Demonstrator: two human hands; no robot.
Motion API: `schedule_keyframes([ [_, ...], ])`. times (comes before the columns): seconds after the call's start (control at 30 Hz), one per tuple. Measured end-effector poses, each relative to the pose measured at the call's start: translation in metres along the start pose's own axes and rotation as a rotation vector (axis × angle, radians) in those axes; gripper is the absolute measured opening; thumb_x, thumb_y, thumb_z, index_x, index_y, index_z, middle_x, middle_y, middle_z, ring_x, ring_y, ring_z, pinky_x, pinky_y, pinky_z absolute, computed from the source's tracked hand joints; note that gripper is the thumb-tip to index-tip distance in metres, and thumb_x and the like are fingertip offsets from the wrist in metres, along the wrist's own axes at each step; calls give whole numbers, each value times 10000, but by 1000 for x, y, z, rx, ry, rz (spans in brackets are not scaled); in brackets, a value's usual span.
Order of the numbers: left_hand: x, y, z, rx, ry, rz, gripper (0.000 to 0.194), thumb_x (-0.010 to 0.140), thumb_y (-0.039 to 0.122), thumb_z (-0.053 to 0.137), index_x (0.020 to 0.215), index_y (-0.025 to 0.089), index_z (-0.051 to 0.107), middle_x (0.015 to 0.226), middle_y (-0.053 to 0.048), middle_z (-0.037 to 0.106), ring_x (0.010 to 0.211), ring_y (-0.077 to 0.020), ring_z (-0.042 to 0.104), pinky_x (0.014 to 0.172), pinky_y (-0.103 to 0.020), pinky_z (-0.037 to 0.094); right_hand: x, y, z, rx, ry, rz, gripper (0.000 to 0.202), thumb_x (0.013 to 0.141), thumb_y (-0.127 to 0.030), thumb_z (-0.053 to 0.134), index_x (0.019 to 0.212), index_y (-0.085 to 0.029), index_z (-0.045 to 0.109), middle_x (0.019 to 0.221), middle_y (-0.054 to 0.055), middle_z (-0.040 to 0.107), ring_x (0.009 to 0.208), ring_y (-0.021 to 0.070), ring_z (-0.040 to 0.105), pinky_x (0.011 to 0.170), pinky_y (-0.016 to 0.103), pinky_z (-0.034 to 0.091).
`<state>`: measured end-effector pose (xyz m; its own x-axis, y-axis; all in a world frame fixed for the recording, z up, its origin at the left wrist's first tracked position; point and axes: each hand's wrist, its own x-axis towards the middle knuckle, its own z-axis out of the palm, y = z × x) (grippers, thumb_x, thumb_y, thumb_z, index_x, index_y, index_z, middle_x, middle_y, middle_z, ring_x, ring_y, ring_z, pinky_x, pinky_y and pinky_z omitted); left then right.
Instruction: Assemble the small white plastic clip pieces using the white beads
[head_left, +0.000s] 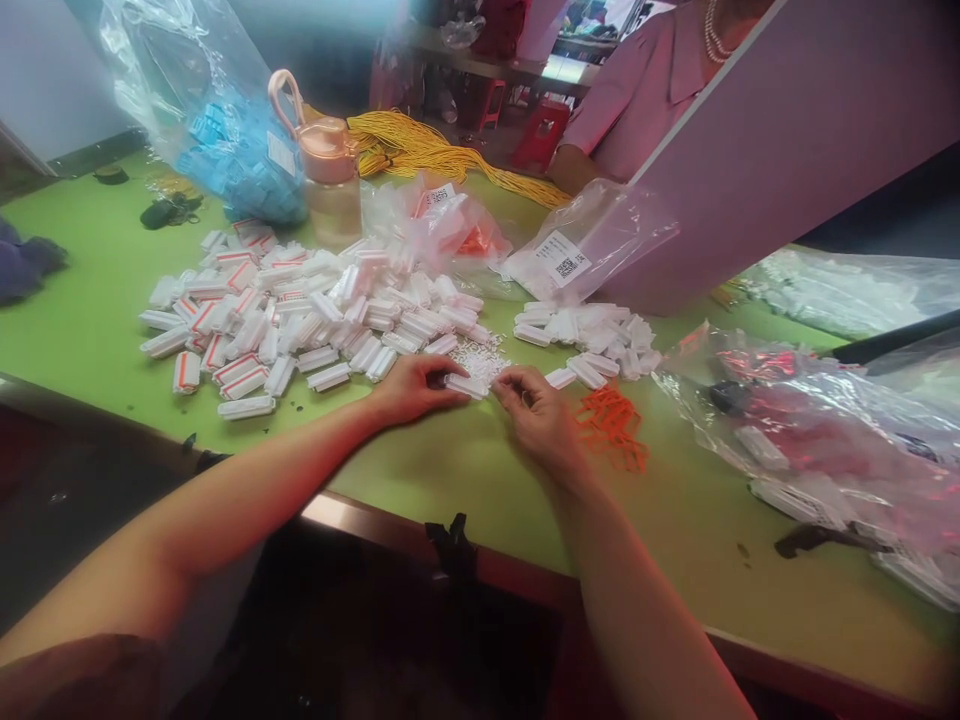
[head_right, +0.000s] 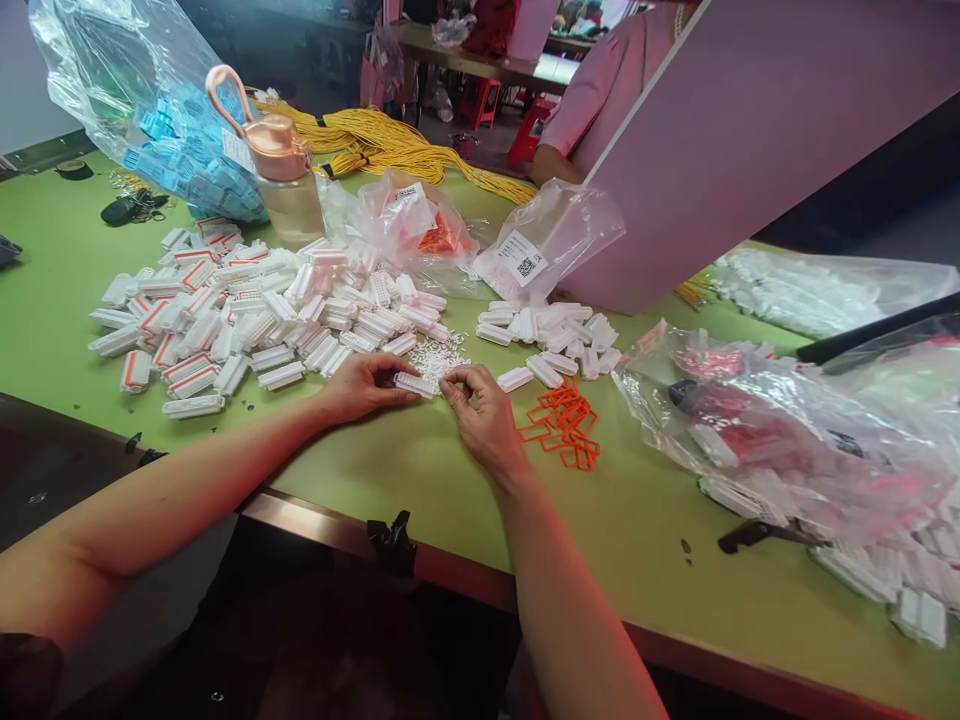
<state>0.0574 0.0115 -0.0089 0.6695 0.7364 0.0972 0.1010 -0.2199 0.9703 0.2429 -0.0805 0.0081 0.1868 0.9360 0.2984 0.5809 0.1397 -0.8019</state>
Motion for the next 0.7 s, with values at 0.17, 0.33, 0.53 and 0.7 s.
schedule_keyframes([
  [0.17, 0, 2, 1, 13, -3, 22, 419, 654, 415, 769, 962, 134, 729, 688, 11, 586, 608, -75, 437, 596, -222, 370, -1, 1, 4, -48, -11, -44, 160, 867, -364, 559, 809, -222, 603, 896, 42, 635, 820, 173, 560, 757, 324, 459],
  [0.33, -1, 3, 1, -10, 4, 19, 379, 653, 388, 771, 934, 138, 734, 683, 9, 601, 586, -68, 437, 594, -222, 384, -2, 1, 3, -171, -3, -121, 170, 890, -358, 553, 838, -231, 654, 925, 58, 656, 844, 192, 588, 747, 339, 456],
  [0.53, -2, -1, 1, -65, 15, -28, 411, 643, 402, 780, 942, 126, 723, 690, 1, 620, 599, -74, 487, 589, -220, 403, -6, -14, -2, -565, -37, -274, 252, 938, -342, 497, 938, -245, 730, 975, 74, 711, 917, 224, 604, 756, 373, 360],
  [0.7, -3, 1, 1, -120, 40, -75, 428, 642, 426, 781, 934, 121, 710, 627, 19, 584, 557, -65, 466, 549, -214, 376, -9, -20, -1, -639, -104, -298, 253, 928, -314, 506, 1029, -250, 729, 1075, 81, 715, 927, 230, 596, 759, 380, 353],
])
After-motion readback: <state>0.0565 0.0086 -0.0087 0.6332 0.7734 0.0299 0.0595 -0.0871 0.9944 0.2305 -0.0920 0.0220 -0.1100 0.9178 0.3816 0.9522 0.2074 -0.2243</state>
